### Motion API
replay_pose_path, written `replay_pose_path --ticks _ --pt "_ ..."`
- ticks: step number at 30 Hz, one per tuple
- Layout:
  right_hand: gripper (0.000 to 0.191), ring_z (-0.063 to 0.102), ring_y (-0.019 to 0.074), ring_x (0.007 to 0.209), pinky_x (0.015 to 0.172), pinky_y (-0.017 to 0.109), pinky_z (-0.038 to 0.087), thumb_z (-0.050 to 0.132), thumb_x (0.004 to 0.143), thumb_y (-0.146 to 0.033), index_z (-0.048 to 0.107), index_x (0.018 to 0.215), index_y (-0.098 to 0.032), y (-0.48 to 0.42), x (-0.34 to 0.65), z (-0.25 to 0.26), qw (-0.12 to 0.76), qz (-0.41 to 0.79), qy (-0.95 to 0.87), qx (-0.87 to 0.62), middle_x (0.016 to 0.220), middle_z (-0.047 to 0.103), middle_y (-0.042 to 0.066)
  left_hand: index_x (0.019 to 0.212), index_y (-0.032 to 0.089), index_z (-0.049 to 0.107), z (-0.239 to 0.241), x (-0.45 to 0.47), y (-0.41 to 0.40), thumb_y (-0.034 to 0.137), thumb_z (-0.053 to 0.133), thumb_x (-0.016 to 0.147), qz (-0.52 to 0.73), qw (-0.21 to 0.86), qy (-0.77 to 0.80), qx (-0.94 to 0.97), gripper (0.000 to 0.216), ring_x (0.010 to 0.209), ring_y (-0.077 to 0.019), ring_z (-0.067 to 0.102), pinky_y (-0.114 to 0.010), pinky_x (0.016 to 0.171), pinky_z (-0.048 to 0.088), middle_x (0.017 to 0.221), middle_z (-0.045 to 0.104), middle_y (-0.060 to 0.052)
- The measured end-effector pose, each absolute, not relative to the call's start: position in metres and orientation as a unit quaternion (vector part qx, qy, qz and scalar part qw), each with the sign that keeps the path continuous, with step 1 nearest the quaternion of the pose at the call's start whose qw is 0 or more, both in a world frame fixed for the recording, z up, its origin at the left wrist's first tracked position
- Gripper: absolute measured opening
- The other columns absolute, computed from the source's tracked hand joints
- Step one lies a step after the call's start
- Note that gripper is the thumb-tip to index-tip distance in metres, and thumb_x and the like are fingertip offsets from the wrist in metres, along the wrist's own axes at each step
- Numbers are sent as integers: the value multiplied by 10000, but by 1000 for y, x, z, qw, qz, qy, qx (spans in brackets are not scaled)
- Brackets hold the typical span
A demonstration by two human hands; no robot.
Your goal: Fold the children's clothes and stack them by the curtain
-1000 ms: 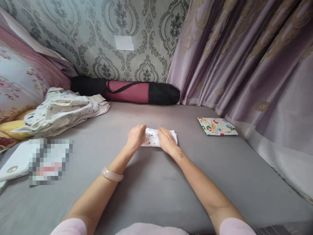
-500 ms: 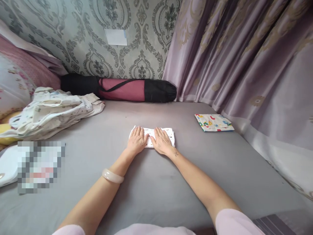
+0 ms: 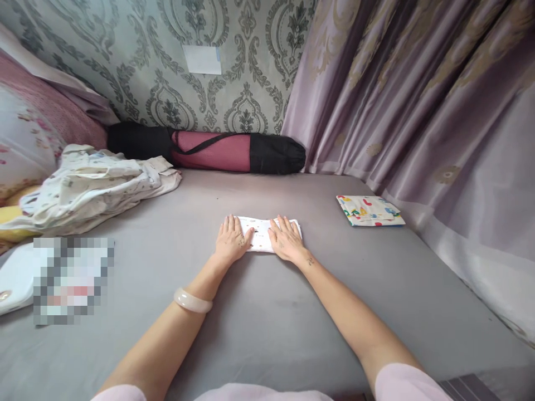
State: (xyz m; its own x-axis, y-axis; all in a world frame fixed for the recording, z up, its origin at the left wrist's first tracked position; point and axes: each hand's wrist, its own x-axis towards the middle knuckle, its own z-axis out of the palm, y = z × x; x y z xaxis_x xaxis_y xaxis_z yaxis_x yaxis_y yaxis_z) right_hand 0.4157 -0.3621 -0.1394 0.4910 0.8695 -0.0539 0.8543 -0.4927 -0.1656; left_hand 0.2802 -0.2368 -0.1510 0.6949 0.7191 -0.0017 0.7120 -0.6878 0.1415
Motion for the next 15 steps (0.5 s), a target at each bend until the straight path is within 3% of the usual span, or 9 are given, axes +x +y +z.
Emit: replay_pose_path --ticks 3,9,15 --pt "537 160 262 1471 1177 436 104 170 1016 -409 304 1518 -270 -368 424 -139 58 73 -494 -865 1602 210 73 1476 -45 283 -150 280 -236 436 216 981 19 66 390 918 693 1459 -325 201 -424 1173 204 1557 253 -226" --pt "614 159 218 1473 1198 351 80 153 1004 -371 232 1527 -58 -379 433 -142 53 60 -509 -857 1590 214 126 1478 -48 270 -151 278 -232 459 237 967 16 85 403 911 721 1462 -323 191 -415 1171 201 1559 238 -235" --pt "625 117 220 1481 1203 390 83 150 992 -369 249 1520 -51 -389 445 -144 52 71 -488 -868 1601 179 105 1472 -18 296 -153 272 -224 484 286 957 33 126 402 906 720 1451 -333 223 -427 1165 204 1556 264 -223"
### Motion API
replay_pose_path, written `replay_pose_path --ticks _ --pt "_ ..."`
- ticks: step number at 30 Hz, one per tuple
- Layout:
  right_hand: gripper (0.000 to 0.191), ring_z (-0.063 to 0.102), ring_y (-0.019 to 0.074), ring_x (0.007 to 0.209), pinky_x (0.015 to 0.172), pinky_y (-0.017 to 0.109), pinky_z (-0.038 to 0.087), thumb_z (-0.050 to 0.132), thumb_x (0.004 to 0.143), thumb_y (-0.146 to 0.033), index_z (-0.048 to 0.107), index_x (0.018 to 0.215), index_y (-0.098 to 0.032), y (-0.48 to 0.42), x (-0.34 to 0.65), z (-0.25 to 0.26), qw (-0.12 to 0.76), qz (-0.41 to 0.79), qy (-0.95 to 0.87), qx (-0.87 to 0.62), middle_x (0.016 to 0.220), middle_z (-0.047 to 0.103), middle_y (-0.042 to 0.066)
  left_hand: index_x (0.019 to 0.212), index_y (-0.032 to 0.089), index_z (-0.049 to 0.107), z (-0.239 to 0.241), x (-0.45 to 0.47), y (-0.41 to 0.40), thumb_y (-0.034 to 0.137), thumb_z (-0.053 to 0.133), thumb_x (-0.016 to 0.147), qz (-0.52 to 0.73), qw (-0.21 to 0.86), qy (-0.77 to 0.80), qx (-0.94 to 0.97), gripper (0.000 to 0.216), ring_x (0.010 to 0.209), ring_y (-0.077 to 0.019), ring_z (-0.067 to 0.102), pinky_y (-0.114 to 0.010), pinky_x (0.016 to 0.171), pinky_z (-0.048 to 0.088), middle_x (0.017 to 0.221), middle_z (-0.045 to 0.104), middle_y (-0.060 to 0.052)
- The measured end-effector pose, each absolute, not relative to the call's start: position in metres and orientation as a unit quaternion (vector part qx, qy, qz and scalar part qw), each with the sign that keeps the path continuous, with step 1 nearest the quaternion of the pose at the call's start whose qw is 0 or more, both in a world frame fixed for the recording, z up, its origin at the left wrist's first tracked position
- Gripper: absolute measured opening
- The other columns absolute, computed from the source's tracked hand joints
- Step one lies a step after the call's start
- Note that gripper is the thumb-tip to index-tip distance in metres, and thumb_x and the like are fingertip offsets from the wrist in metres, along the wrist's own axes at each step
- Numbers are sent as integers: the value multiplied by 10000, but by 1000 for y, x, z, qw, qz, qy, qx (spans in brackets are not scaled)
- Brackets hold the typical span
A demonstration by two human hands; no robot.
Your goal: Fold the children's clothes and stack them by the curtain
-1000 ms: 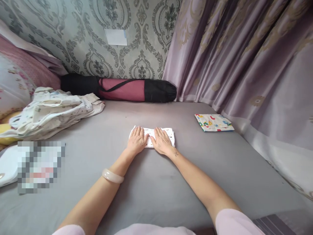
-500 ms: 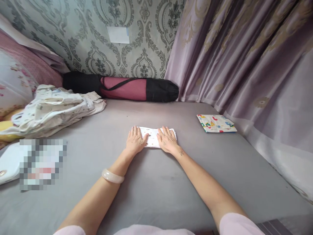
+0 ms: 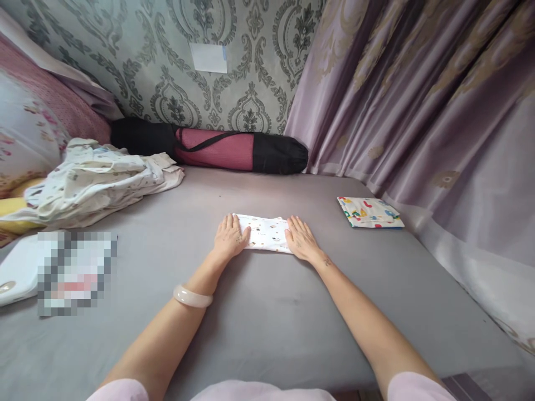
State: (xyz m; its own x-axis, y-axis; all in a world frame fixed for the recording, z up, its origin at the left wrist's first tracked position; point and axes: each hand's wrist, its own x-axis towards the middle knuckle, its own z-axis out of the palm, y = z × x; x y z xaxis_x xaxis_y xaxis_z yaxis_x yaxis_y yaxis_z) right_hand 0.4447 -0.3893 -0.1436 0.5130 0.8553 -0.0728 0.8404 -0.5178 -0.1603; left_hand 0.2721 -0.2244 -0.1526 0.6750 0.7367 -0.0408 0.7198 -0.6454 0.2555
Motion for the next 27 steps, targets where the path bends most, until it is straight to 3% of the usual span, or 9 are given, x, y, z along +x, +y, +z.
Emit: replay_pose_path --ticks 6,9,15,22,27 --pt "639 138 241 1477 1197 426 116 130 994 -400 249 1521 -58 -402 451 -134 49 89 -447 -889 1598 184 123 1214 150 592 -152 269 -212 424 328 963 136 165 389 896 456 1258 -285 508 -405 1050 369 1319 585 -166" --pt "659 142 244 1476 1198 419 105 120 996 -413 254 1512 -26 -395 440 -126 63 47 -432 -898 1588 208 141 1142 184 635 -149 269 -204 416 336 962 165 211 409 872 419 1160 -266 578 -383 990 415 1179 670 -134" --pt "677 113 217 1482 1199 378 82 111 997 -450 265 1512 -38 -368 414 -119 79 32 -503 -860 1595 186 124 1260 193 607 -152 266 -194 333 348 946 217 267 410 845 430 1159 -237 579 -350 995 418 1230 664 -97" --pt "663 172 228 1470 1195 386 91 148 999 -436 255 1513 -31 -368 419 -147 58 33 -489 -870 1581 232 136 1363 234 544 -168 265 -200 325 343 946 135 139 385 902 472 1331 -337 385 -467 1084 318 1408 498 -136" --pt "668 183 228 1467 1194 384 89 143 1001 -457 264 1513 -44 -369 423 -154 63 31 -492 -868 1579 243 134 1384 268 521 -167 266 -201 331 324 953 117 149 404 895 479 1322 -346 398 -500 1079 314 1430 474 -141"
